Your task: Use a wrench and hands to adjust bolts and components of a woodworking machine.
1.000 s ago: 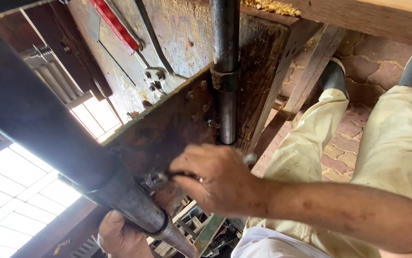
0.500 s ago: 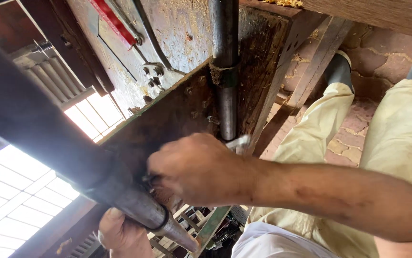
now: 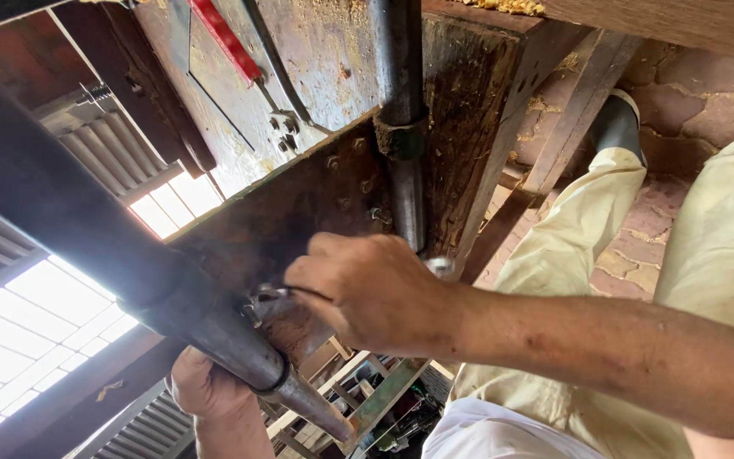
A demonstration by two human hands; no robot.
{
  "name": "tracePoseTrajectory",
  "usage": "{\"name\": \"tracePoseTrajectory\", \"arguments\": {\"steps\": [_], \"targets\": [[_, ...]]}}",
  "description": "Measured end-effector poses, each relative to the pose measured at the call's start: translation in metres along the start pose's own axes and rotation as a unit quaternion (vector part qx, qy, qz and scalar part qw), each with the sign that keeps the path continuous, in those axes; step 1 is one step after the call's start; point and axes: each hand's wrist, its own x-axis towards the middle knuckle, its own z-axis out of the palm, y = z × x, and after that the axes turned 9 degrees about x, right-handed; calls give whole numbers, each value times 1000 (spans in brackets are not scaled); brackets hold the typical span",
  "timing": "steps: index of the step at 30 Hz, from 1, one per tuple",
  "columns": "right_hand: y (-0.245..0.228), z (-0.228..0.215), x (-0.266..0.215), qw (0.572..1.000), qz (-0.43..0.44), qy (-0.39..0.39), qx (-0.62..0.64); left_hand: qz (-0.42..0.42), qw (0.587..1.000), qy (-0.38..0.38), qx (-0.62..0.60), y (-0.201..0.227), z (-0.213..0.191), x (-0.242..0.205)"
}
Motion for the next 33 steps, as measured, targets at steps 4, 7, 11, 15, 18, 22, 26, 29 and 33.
{"name": "tracePoseTrajectory", "arguments": {"steps": [4,7,11,15,18,22,26,29,33], "targets": [[-9,-11,29,998,-23,-47,-21,8,996,73,47,1,-4,-3],[-7,-10,38,992,-36,-101,-62,4,1000,-6,-12,0,-2,5],[7,26,14,996,9,-58,73,24,997,51,47,2,5,1],[7,73,-20,934,122,94,322,5,999,14,46,3,15,11],[4,61,-28,931,162,83,318,19,999,18,36,1,-6,0],[27,30,-49,986,73,98,116,10,1000,-25,-12,-4,-5,4],[38,-7,-84,983,59,173,20,-32,997,-8,-69,-15,10,27],[34,-20,-94,972,85,221,1,-82,993,-3,-84,-25,14,34],[31,-35,-89,963,89,225,-118,-152,982,-3,-112,-46,18,45]]}}
